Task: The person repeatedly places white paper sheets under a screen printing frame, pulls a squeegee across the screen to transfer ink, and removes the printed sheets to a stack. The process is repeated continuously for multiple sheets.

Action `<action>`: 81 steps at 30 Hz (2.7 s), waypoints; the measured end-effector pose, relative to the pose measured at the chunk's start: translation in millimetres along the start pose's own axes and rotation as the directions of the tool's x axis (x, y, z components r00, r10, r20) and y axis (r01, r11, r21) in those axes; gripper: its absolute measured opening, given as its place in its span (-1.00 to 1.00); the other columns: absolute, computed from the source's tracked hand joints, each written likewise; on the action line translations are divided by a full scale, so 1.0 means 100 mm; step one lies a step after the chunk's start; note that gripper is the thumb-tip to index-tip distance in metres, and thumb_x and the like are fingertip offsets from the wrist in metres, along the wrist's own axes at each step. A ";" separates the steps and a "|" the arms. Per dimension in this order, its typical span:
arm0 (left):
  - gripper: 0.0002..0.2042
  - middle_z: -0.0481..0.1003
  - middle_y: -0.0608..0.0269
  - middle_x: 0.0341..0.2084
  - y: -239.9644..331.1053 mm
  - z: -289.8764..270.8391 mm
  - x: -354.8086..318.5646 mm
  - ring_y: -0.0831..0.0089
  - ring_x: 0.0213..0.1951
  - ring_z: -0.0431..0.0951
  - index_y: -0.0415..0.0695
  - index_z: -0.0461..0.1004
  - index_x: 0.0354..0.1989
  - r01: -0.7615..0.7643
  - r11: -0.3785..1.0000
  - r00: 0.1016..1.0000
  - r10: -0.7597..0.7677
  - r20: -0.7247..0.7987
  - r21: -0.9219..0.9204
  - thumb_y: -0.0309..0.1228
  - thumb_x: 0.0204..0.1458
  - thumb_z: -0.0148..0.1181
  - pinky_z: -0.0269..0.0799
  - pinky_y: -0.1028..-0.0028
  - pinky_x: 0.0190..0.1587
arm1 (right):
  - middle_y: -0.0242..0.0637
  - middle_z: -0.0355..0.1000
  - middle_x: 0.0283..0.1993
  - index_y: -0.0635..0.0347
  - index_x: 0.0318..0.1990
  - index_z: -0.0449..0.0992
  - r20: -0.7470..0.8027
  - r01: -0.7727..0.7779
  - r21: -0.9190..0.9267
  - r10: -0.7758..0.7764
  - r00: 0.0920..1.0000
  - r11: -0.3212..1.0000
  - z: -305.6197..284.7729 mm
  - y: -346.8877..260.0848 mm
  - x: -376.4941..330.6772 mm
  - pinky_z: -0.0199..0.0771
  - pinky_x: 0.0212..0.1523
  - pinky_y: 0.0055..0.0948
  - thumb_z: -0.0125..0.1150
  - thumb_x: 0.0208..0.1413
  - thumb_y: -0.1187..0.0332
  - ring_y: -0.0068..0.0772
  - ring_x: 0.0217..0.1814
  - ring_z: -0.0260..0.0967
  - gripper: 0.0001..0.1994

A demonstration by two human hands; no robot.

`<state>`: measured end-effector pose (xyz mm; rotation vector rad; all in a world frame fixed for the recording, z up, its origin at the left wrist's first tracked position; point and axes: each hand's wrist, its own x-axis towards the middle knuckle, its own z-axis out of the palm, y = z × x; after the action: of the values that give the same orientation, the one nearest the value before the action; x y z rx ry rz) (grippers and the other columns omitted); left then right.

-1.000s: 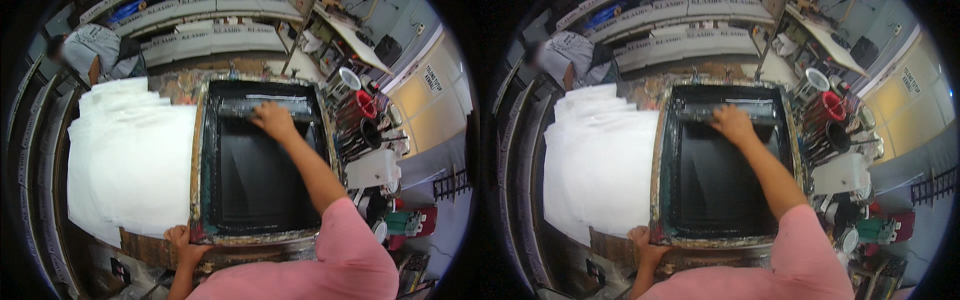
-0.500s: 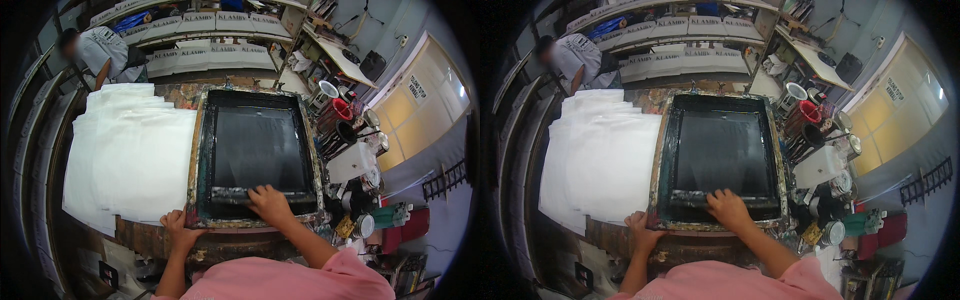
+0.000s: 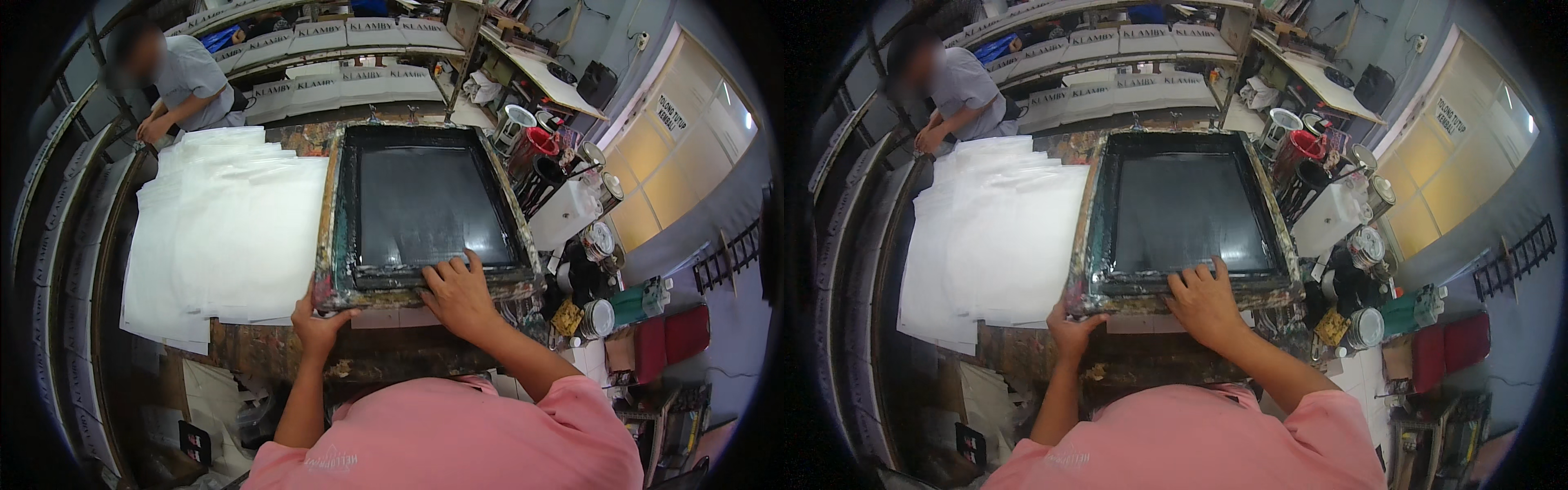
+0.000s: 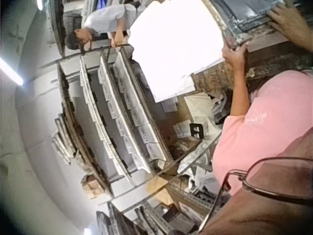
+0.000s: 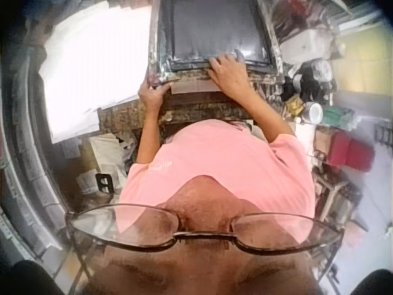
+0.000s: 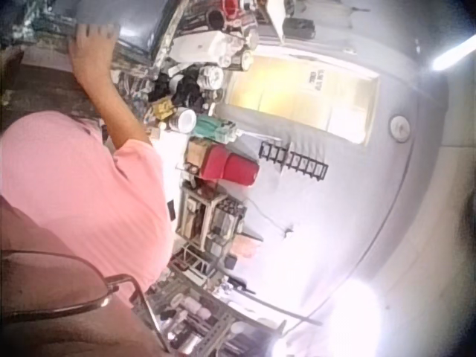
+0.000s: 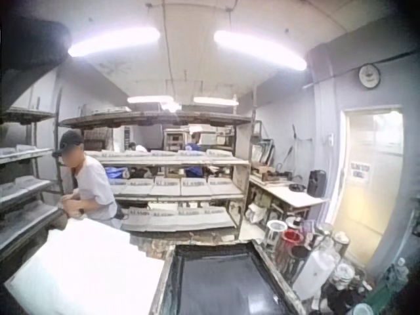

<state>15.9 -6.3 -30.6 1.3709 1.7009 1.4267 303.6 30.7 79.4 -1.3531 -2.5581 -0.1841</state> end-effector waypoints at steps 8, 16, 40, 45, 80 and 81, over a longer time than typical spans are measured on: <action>0.02 0.54 0.09 0.13 1.00 0.13 0.67 0.43 0.02 0.56 -0.32 0.13 0.57 -0.329 0.838 0.936 0.229 -0.266 -0.435 -0.22 0.03 0.66 0.50 0.46 0.05 | -0.20 0.41 -0.24 0.15 -0.14 0.53 -0.365 -0.013 -0.051 -0.006 0.931 0.999 -0.93 0.20 0.84 0.23 0.10 0.06 0.35 0.07 0.06 -0.06 -0.10 0.37 -0.63; -0.69 0.63 0.07 -0.11 0.04 0.93 2.44 0.27 -0.17 0.64 -0.28 0.57 0.15 -0.247 0.964 0.967 0.240 -0.081 -0.093 -0.31 0.40 0.24 0.54 0.36 -0.11 | -0.18 0.53 -0.45 0.17 -0.35 0.62 -0.561 0.019 -0.112 -0.079 0.824 0.993 -1.60 0.70 1.89 0.31 -0.11 0.03 0.28 0.23 -0.03 -0.02 -0.29 0.52 -0.60; -0.77 0.55 0.28 -0.53 -0.65 -0.48 2.62 0.56 -0.52 0.50 -0.27 0.57 -0.26 0.103 0.984 0.995 -0.105 0.002 0.146 -0.32 0.33 0.30 0.42 0.50 -0.46 | 0.00 0.54 -0.48 0.32 -0.46 0.59 -0.443 -0.094 0.000 0.084 0.893 0.996 -1.94 0.57 1.99 0.43 -0.10 -0.01 0.22 0.22 -0.01 0.11 -0.35 0.52 -0.52; -0.76 0.56 0.30 -0.48 -1.33 -1.72 1.58 0.61 -0.51 0.51 -0.24 0.57 -0.18 0.101 0.994 0.922 -0.082 -0.379 0.031 -0.28 0.36 0.31 0.46 0.55 -0.45 | 0.04 0.58 -0.35 0.31 -0.32 0.63 -0.495 -0.041 0.015 0.043 0.868 0.999 -1.71 0.62 1.86 0.40 0.02 -0.01 0.24 0.24 0.00 0.14 -0.22 0.54 -0.55; 0.19 0.17 -0.10 0.56 0.66 2.05 0.04 -0.30 0.57 0.03 -0.16 0.34 0.50 -0.704 0.658 0.566 0.294 0.770 0.266 0.56 -0.18 0.29 -0.51 -0.48 0.54 | 0.00 0.50 -0.60 0.31 -0.60 0.54 -0.333 0.141 0.016 -0.128 0.934 0.990 -1.82 0.80 1.34 0.48 -0.20 0.00 0.04 0.31 0.02 0.06 -0.49 0.49 -0.43; 0.18 0.18 -0.09 0.55 0.64 2.04 0.03 -0.29 0.56 0.05 -0.15 0.35 0.50 -0.713 0.660 0.549 0.316 0.774 0.237 0.56 -0.17 0.28 -0.52 -0.49 0.54 | 0.00 0.50 -0.60 0.32 -0.60 0.54 -0.336 0.134 0.009 -0.123 0.934 0.991 -1.80 0.80 1.34 0.49 -0.20 0.00 0.04 0.31 0.02 0.06 -0.49 0.50 -0.44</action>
<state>214.8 72.7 -32.7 2.5345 1.2088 0.4782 324.5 142.3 288.3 -1.0389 -2.3491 -0.3619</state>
